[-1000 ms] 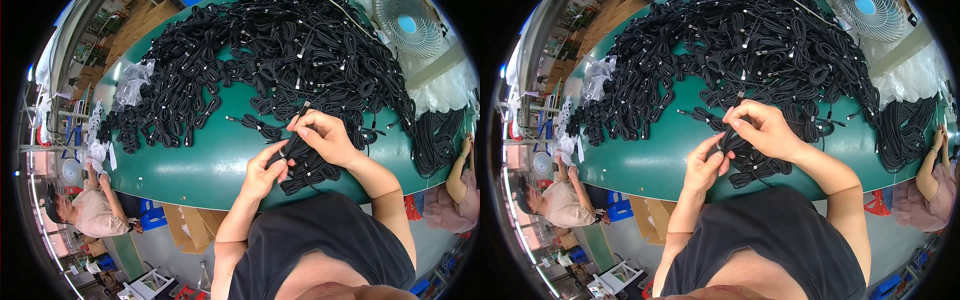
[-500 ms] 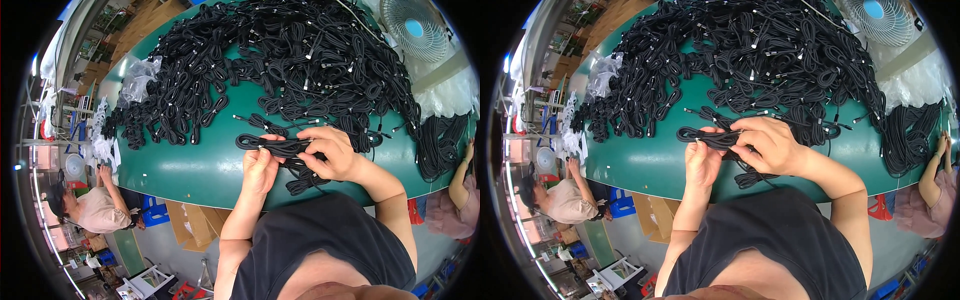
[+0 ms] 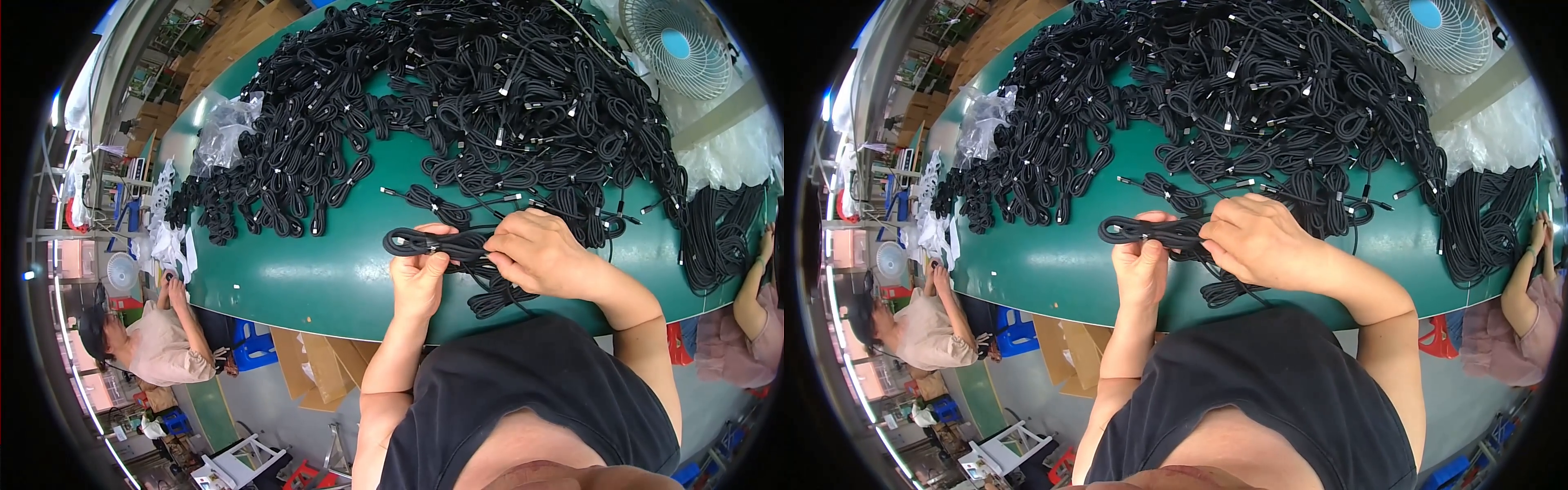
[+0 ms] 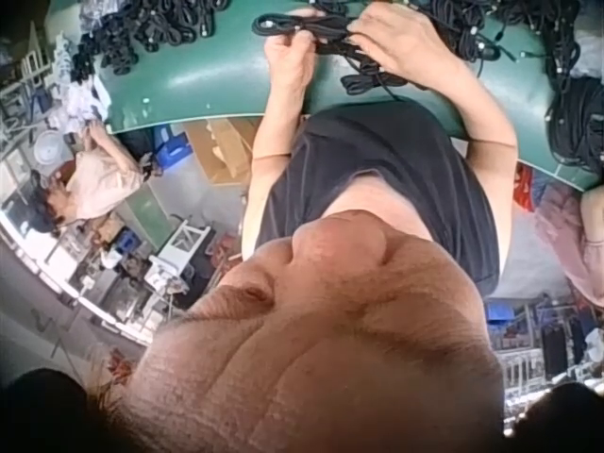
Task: Coiling and bundling individual black cables with plastic ties on a factory workbench.
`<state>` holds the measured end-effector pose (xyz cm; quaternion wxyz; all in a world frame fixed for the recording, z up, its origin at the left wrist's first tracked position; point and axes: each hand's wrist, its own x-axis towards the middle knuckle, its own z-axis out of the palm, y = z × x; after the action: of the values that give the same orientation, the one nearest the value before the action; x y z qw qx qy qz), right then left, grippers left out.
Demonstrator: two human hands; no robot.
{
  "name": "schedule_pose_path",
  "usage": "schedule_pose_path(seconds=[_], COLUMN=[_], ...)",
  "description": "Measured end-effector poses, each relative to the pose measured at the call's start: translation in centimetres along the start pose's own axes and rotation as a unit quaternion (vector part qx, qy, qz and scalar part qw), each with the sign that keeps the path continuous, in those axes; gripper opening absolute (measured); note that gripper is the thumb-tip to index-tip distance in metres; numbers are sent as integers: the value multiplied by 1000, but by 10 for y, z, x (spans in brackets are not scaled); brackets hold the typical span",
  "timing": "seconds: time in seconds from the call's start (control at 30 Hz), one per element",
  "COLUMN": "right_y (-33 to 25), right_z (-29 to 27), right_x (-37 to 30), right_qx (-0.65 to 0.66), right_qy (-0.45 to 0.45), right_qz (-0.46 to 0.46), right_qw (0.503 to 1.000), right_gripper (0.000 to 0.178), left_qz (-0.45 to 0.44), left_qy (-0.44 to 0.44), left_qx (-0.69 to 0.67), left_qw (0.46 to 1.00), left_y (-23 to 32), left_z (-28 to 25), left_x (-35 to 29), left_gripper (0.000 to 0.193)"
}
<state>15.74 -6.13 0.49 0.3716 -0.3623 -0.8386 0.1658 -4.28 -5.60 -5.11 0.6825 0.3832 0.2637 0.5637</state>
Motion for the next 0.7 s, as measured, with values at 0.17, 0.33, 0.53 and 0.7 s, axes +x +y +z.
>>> schedule_pose_path(seconds=[0.17, 0.33, 0.53, 0.7], right_y=[3, -2, 4, 3], right_z=[4, 3, 5, 5], right_x=[-3, -2, -2, 1], right_qx=[-24, -21, -27, 1], right_qy=[27, 3, -7, -20], right_qz=[-36, -40, -36, -25], right_qw=[999, 999, 999, 1000], right_gripper=[22, 22, 20, 14], left_qz=[-15, -47, -66, -60], left_qy=[-22, -54, -68, -65], left_qx=[48, 62, 57, 22], left_qw=[998, 995, 994, 996], left_y=[1, 8, 11, 10], left_z=[2, -1, 1, 1], left_x=[-1, 1, -1, -3], left_gripper=[35, 34, 33, 34])
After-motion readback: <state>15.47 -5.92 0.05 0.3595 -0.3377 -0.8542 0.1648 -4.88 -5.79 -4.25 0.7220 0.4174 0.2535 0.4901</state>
